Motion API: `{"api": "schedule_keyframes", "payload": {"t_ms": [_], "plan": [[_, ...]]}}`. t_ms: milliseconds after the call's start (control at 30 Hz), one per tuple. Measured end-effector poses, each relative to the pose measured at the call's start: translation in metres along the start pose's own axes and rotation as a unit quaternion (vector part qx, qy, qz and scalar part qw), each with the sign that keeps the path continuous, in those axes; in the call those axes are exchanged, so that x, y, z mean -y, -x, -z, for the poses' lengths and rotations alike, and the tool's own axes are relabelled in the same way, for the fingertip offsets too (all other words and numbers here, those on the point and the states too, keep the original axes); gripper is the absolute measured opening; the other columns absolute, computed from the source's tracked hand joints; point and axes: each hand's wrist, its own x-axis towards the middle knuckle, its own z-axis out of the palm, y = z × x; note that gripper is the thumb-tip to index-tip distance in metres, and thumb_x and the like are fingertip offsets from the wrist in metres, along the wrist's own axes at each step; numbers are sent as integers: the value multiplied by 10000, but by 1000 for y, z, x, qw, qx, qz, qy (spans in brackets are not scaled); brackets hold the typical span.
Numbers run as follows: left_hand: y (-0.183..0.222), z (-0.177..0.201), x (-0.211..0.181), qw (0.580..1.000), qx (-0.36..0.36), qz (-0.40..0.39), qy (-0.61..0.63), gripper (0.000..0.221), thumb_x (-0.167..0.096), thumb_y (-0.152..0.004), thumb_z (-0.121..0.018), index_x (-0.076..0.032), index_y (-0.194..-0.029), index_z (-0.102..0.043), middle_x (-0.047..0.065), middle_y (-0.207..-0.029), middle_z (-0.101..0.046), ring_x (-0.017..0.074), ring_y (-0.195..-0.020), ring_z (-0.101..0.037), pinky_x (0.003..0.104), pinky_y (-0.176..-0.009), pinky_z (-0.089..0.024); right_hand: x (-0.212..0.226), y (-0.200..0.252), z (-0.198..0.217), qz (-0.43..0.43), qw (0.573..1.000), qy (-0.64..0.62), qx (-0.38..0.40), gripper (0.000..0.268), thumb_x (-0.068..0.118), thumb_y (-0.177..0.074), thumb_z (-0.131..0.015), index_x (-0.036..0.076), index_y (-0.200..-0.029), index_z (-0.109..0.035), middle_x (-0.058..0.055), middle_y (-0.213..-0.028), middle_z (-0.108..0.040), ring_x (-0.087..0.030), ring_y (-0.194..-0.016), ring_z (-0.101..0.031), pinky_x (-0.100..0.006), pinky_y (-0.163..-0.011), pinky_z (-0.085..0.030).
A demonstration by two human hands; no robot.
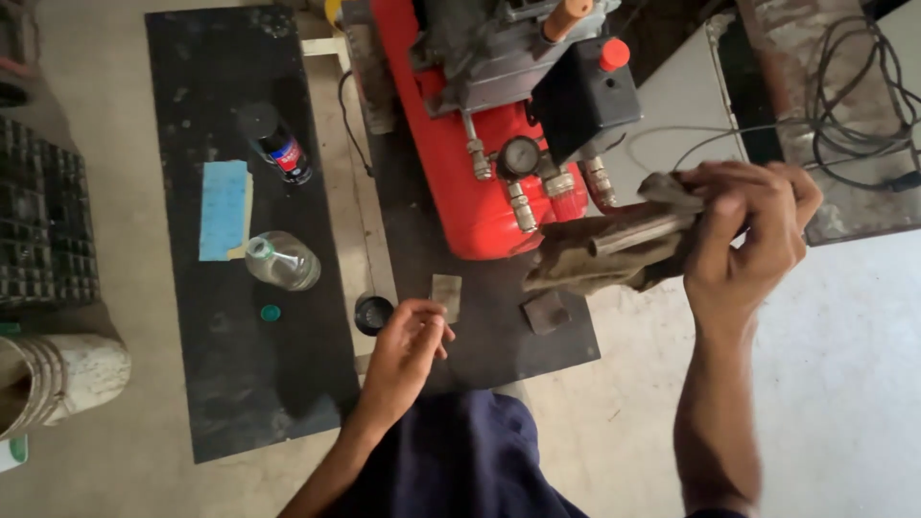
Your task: Sanding a curved metal pipe with sandpaper and wiping it clean with a cloth on a workbench.
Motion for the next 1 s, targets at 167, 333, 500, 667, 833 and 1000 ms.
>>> {"api": "schedule_keyframes", "payload": {"t_ms": [167,333,500,667,833,1000], "plan": [[-3,19,32,999,-37,18,-29,198,-192,-988,-600,-49,-1119,-640,103,-879,-730,142,-651,-638,257,-662,-551,5,4,11,-127,990,-54,-26,349,274,-1156,-487,-57,-1193,-591,-305,-1396,-547,-406,-1333,-523,-505,-1156,-396],[-8,20,26,997,-44,50,-34,153,-156,-992,-607,-46,-1088,-653,102,-848,-712,150,-636,-622,269,-638,-537,12,28,-9,-197,971,-54,-122,403,277,-1136,-542,-27,-1399,-561,-259,-1483,-543,-369,-1422,-540,-471,-1237,-441],[-17,-5,11,999,-9,34,-22,185,-187,-999,-599,-42,-1106,-640,101,-870,-705,146,-673,-628,263,-678,-537,11,50,-37,-250,913,-16,-322,143,126,-1039,-693,42,-1154,-708,-143,-1293,-681,-187,-1124,-656,-278,-771,-448],[-18,-52,-41,985,113,-40,-126,301,-299,-973,-600,-133,-1218,-658,87,-1131,-811,126,-1022,-749,248,-924,-555,7,83,-21,-336,912,-65,-228,142,60,-991,-726,53,-915,-606,-100,-1038,-621,-170,-979,-588,-250,-689,-496],[-20,-95,-95,934,182,-253,-174,501,-228,-952,-699,-67,-1398,-537,114,-1398,-614,238,-1316,-578,351,-1092,-451,29,127,-13,-399,847,-292,-194,348,25,-880,-800,106,-1126,-568,-28,-1103,-592,-113,-1021,-567,-252,-890,-505],[-27,-128,-92,907,163,-380,-78,458,-116,-880,-828,-12,-1302,-683,153,-1138,-729,330,-1079,-727,430,-927,-583,57,128,-3,-314,905,-239,-160,281,-91,-874,-781,-46,-1078,-593,-137,-985,-596,-254,-992,-631,-396,-937,-564]]}}
